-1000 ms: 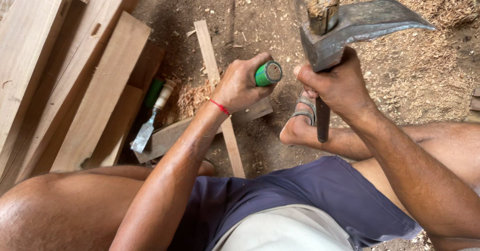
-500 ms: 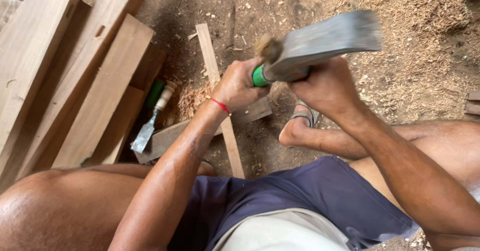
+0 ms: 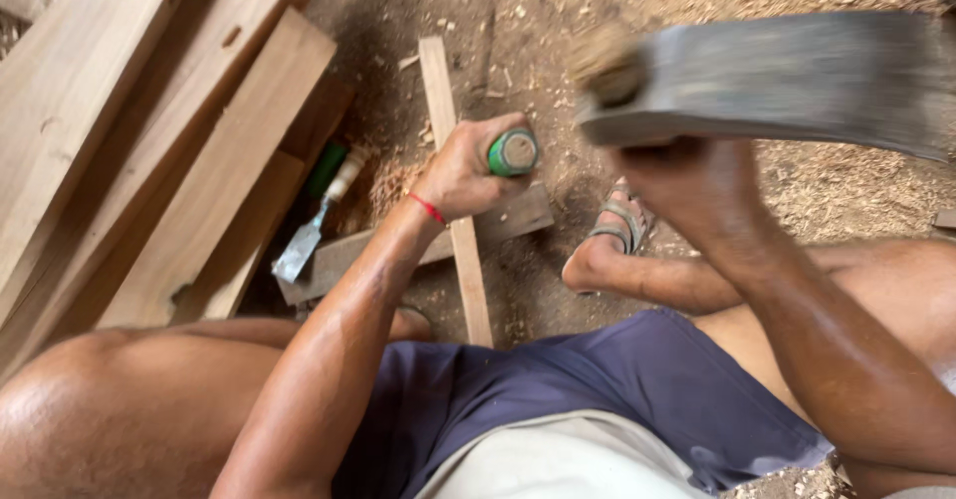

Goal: The person uses a chisel and an adze-like striking tool to create a rectangular hole in a piece of wood. They hold the chisel in place and strike it repeatedly with the back of the tool, clearing out wood chips as they progress.

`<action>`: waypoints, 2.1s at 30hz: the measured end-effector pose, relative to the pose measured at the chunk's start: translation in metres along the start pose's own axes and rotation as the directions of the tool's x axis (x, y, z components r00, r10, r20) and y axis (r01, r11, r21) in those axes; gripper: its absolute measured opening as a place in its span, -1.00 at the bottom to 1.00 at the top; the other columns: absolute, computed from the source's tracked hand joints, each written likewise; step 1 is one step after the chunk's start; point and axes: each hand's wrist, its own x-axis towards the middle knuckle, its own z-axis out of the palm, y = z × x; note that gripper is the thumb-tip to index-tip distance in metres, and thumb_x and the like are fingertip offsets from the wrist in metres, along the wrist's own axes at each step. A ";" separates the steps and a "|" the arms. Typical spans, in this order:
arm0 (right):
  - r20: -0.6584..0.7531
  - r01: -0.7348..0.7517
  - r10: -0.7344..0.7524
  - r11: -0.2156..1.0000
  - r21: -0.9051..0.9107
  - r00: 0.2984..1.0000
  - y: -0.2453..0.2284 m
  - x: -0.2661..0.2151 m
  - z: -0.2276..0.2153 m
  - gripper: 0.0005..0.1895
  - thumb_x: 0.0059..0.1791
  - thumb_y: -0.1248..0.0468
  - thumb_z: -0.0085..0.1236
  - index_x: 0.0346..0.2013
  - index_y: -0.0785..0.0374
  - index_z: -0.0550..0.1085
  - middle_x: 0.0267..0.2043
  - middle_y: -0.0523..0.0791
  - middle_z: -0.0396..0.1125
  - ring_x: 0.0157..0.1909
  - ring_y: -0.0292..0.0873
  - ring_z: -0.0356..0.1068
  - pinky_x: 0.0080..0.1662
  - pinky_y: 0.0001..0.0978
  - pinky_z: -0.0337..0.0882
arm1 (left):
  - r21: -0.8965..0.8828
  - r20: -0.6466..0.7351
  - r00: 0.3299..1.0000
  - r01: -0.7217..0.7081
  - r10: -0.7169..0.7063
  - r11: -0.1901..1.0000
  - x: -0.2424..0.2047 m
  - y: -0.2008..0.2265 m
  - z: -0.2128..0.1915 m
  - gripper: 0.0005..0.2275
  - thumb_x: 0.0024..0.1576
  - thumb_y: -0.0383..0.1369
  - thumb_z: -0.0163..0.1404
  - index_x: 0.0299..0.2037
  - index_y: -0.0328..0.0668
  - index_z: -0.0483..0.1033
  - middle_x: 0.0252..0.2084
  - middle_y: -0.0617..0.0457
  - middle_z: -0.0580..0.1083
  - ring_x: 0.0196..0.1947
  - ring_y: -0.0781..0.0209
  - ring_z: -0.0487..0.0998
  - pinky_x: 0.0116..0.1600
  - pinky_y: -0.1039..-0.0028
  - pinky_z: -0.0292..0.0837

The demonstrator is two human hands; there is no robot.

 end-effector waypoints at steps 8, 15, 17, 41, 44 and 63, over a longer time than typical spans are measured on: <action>0.145 0.024 0.017 0.960 -0.278 0.989 -0.010 0.017 0.025 -0.74 -0.09 0.37 0.27 -0.10 0.28 0.55 -0.23 -0.07 0.50 -0.30 -0.12 0.50 -0.24 -0.25 0.58 | -0.274 -0.079 0.996 0.012 -0.035 0.962 -0.003 -0.006 -0.001 -0.59 -0.07 -0.45 0.21 -0.01 -0.22 0.37 -0.15 0.13 0.55 -0.16 0.33 0.54 -0.10 0.41 0.52; 0.223 0.070 -0.001 0.950 -0.306 0.975 0.002 0.011 0.034 -0.89 0.00 0.33 0.23 -0.19 0.23 0.57 -0.30 -0.10 0.50 -0.36 -0.15 0.50 -0.30 -0.30 0.55 | -0.060 0.034 0.997 0.067 -0.065 0.996 -0.004 -0.028 0.003 -0.75 -0.01 -0.47 0.20 -0.11 -0.20 0.57 -0.24 0.12 0.62 -0.24 0.27 0.62 -0.12 0.43 0.59; 0.260 0.109 0.029 0.860 -0.498 0.965 0.007 0.020 0.032 -0.98 0.04 0.33 0.24 -0.27 0.16 0.60 -0.35 -0.12 0.52 -0.41 -0.16 0.50 -0.32 -0.30 0.54 | -0.039 0.046 0.991 0.125 -0.123 0.991 0.003 -0.028 0.001 -0.79 -0.01 -0.45 0.22 -0.16 -0.22 0.59 -0.28 0.11 0.62 -0.27 0.26 0.61 -0.13 0.41 0.58; 0.212 0.094 -0.036 0.960 -0.266 0.977 0.023 -0.001 0.069 -0.85 -0.03 0.37 0.16 -0.17 0.24 0.55 -0.27 -0.08 0.48 -0.37 -0.17 0.48 -0.27 -0.30 0.58 | -0.208 -0.098 0.958 0.245 -0.269 0.947 -0.041 -0.102 0.019 -0.69 0.00 -0.53 0.10 -0.02 -0.17 0.50 -0.17 0.08 0.55 -0.15 0.34 0.54 -0.10 0.48 0.47; 0.012 0.411 -0.414 0.898 -0.157 0.910 0.024 -0.009 0.070 -0.76 0.01 0.24 0.21 -0.07 0.25 0.48 -0.14 -0.12 0.44 -0.14 -0.18 0.47 -0.10 -0.27 0.59 | -0.170 -0.255 0.941 0.183 -0.223 0.968 -0.025 -0.088 0.028 -0.71 -0.05 -0.55 0.14 -0.10 -0.18 0.51 -0.23 0.09 0.55 -0.17 0.33 0.55 -0.13 0.47 0.52; 0.535 -0.404 0.196 0.863 0.304 0.822 0.017 -0.015 0.060 -0.72 -0.03 0.00 0.26 -0.32 0.14 0.51 -0.27 -0.21 0.46 -0.21 -0.27 0.46 -0.16 -0.32 0.52 | 0.137 -0.338 0.939 -0.025 0.070 0.990 -0.008 -0.004 0.023 -0.79 0.02 -0.34 0.26 -0.22 -0.10 0.50 -0.32 0.06 0.57 -0.26 0.23 0.66 -0.20 0.42 0.67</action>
